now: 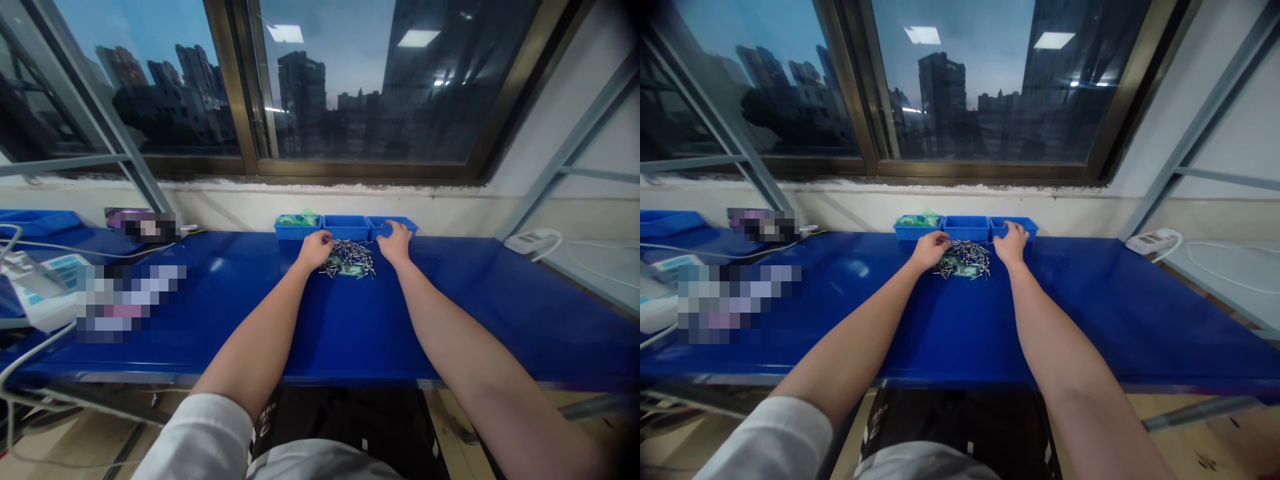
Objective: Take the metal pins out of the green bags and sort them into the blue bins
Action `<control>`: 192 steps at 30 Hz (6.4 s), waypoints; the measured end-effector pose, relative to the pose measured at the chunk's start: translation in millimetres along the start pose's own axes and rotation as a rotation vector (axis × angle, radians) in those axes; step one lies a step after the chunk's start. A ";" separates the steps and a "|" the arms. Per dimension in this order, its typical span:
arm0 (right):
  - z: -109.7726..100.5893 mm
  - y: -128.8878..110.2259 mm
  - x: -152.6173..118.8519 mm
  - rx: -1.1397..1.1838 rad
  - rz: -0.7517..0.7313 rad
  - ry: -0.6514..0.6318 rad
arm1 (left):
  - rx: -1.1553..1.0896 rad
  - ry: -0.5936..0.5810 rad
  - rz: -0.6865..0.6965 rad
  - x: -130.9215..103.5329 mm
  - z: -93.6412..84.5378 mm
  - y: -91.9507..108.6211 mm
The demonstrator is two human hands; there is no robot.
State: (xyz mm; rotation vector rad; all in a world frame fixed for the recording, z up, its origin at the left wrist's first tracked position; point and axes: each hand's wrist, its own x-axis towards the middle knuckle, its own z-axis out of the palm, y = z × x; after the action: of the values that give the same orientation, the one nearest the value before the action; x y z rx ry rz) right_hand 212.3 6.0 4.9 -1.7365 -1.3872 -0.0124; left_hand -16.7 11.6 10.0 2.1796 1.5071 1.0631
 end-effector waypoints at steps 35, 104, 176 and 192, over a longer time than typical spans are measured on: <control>16.7 -28.3 -20.6 -0.235 -0.365 -0.457 | 0.494 -0.175 0.025 -8.4 2.3 -11.5; -11.0 -17.5 -7.6 -0.357 0.211 -0.384 | 0.330 -0.116 0.014 -5.1 3.7 -8.8; 6.3 -18.7 -10.1 0.552 -0.107 -0.211 | 0.274 -0.003 0.161 -11.1 2.6 8.6; 12.6 -15.8 -12.2 -0.029 -0.193 -0.335 | 0.303 -0.050 -0.005 -8.0 3.1 0.3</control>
State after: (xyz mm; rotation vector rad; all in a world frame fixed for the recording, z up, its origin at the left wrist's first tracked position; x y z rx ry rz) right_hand 189.1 4.0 0.8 -1.6746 -1.8036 0.1595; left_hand -15.7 4.9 4.8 2.3763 1.7468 0.8145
